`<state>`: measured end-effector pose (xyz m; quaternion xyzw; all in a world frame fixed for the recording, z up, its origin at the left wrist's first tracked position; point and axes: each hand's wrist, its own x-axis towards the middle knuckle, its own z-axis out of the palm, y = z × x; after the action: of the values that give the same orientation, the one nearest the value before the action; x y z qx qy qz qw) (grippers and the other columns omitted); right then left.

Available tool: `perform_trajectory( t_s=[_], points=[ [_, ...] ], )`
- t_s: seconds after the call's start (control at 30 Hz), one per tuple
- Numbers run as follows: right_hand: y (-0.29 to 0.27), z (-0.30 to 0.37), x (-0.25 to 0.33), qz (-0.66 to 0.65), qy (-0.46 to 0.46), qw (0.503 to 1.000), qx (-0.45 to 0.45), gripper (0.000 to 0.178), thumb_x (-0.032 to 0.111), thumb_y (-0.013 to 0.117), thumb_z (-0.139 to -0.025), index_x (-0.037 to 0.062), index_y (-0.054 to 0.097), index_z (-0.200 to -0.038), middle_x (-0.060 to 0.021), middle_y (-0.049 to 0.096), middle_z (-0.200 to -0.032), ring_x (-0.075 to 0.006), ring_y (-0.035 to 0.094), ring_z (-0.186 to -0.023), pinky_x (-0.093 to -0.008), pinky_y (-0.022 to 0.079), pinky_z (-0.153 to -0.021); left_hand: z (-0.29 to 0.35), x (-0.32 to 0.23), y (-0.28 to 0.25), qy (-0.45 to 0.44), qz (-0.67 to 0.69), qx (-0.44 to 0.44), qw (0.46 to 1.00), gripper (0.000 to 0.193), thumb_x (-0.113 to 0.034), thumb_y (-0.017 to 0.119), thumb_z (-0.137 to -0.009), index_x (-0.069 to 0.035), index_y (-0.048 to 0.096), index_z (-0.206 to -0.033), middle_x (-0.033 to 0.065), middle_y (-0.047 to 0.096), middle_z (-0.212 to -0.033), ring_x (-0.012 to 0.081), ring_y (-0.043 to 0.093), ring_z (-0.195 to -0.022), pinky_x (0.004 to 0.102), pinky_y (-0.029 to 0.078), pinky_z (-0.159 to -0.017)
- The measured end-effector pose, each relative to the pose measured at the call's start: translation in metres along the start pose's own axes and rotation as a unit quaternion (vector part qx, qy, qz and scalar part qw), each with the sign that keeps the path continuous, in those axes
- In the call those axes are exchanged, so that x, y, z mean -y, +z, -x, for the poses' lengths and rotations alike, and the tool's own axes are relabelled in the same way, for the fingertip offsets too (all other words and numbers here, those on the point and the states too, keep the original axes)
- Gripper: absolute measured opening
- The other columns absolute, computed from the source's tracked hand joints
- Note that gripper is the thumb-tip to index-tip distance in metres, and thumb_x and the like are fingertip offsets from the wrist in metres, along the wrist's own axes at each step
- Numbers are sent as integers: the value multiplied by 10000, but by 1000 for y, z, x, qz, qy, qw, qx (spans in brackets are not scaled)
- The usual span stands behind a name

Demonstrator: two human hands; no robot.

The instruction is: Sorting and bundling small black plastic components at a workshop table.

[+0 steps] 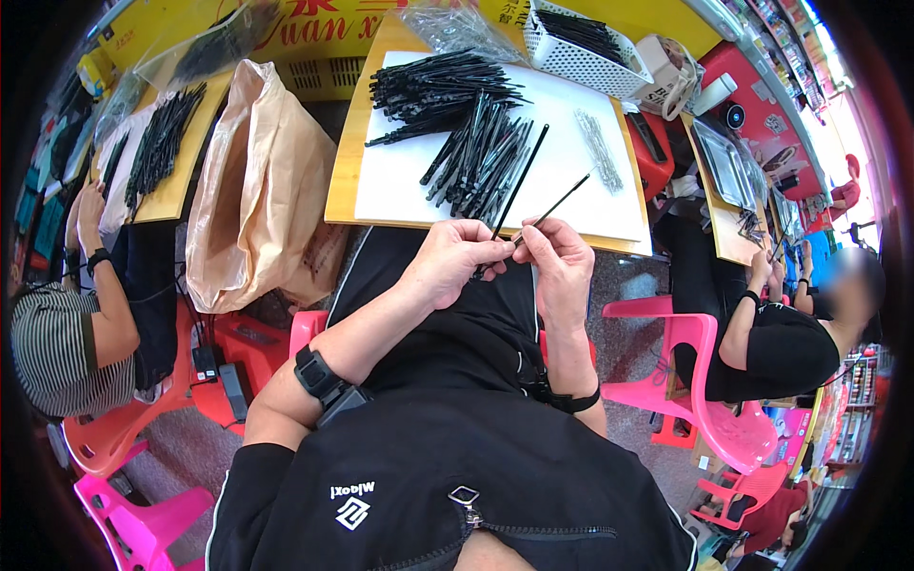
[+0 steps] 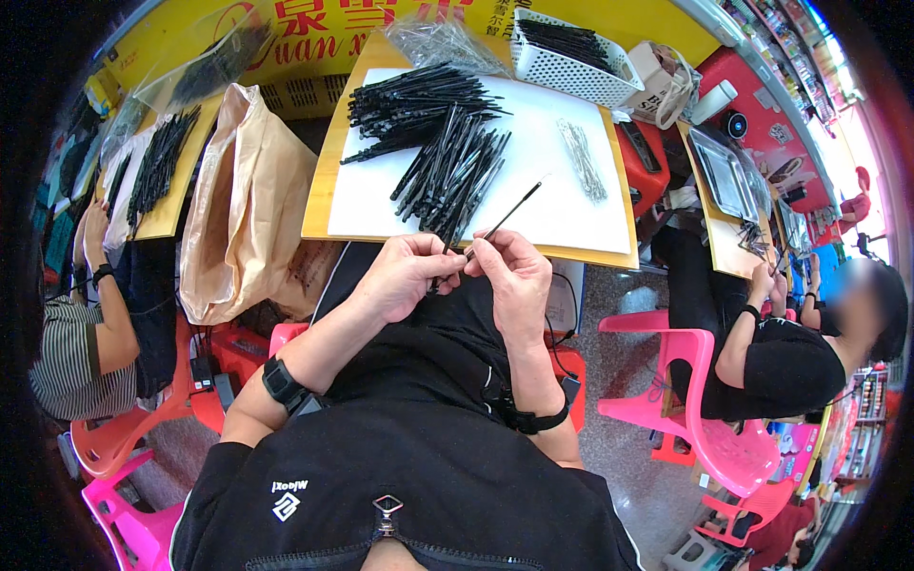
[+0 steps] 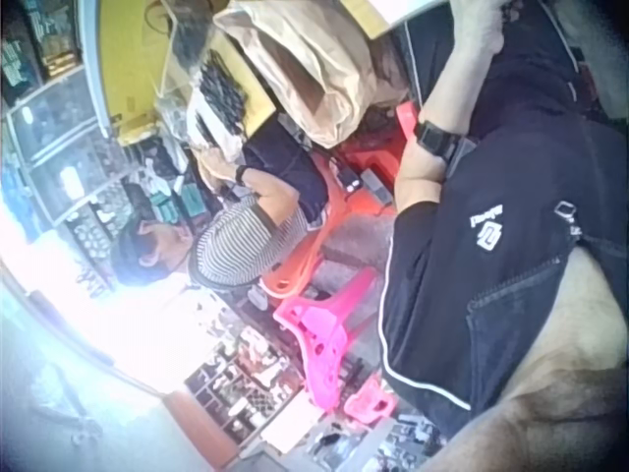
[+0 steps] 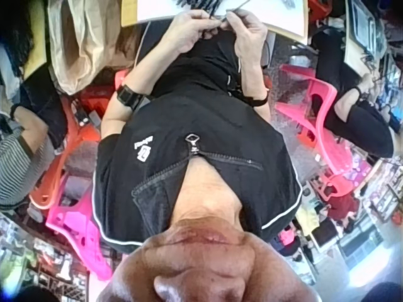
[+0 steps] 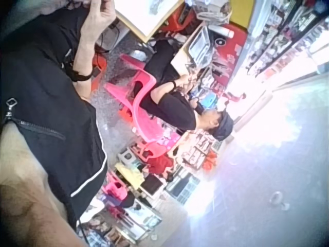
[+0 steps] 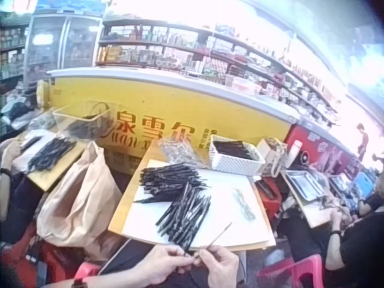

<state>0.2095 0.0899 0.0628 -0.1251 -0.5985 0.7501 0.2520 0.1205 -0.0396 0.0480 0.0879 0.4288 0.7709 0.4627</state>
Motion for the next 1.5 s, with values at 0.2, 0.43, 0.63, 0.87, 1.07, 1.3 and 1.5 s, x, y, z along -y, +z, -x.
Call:
perform_trajectory(
  t_s=[0.2, 0.43, 0.63, 0.87, 1.07, 1.3, 1.5],
  points=[
    [3, 1, -4, 22, -32, 999, -20, 78, 6, 582, -873, -32, 626, -925, -41, 621, -751, -71, 557, -609, -181, 443, -573, -3, 3, 3, -3, -13, -6, 1000, 152, -77, 690, -817, -32, 586, -716, 76, 620, -681, 130, 593, -604, 235, 437, -529],
    [1, -1, -4, 92, -29, 995, -26, 144, 36, 571, -895, -50, 638, -989, -36, 621, -755, -69, 556, -615, -186, 451, -581, -10, -4, -1, -88, 39, 9, 995, 206, -98, 669, -849, -78, 552, -681, 41, 592, -670, 128, 575, -598, 238, 422, -528],
    [-15, -16, -4, -72, 88, 992, 55, 251, 89, 588, -914, -65, 615, -1110, -33, 621, -787, -74, 553, -665, -198, 469, -639, -9, -7, -3, -71, -25, 15, 997, 148, -174, 635, -892, -27, 654, -883, 33, 614, -759, 83, 535, -620, 206, 421, -547],
    [-19, -18, -4, -79, 109, 989, 57, 203, 82, 620, -891, -46, 643, -1047, -8, 594, -750, -58, 528, -650, -187, 445, -602, -6, -11, 3, -74, -94, 71, 990, 222, -197, 567, -939, 10, 642, -973, 19, 591, -760, 70, 515, -620, 195, 408, -544],
    [-27, -24, 2, -63, 137, 986, 67, 173, 94, 623, -889, -44, 645, -991, -5, 590, -717, -68, 539, -610, -205, 459, -572, -1, -10, -5, -151, 0, 141, 978, 332, -283, 502, -973, -6, 598, -1130, 31, 604, -866, 99, 569, -731, 219, 470, -653],
    [-99, -114, 27, 443, 108, 890, 25, 326, 285, 674, -825, -34, 670, -759, -20, 587, -564, -66, 539, -510, -211, 451, -535, -2, -4, -7, -101, -103, 63, 988, 341, -306, 500, -972, -46, 575, -1181, 49, 619, -978, 127, 605, -865, 243, 508, -743],
    [-125, -167, -13, 709, 54, 700, 68, 304, 256, 674, -775, -32, 677, -675, -134, 625, -553, -228, 649, -567, -346, 520, -617, -4, -4, -18, -82, -87, 22, 993, 281, -245, 533, -959, -36, 608, -1131, 34, 645, -915, 102, 624, -795, 223, 517, -682]
  ],
)
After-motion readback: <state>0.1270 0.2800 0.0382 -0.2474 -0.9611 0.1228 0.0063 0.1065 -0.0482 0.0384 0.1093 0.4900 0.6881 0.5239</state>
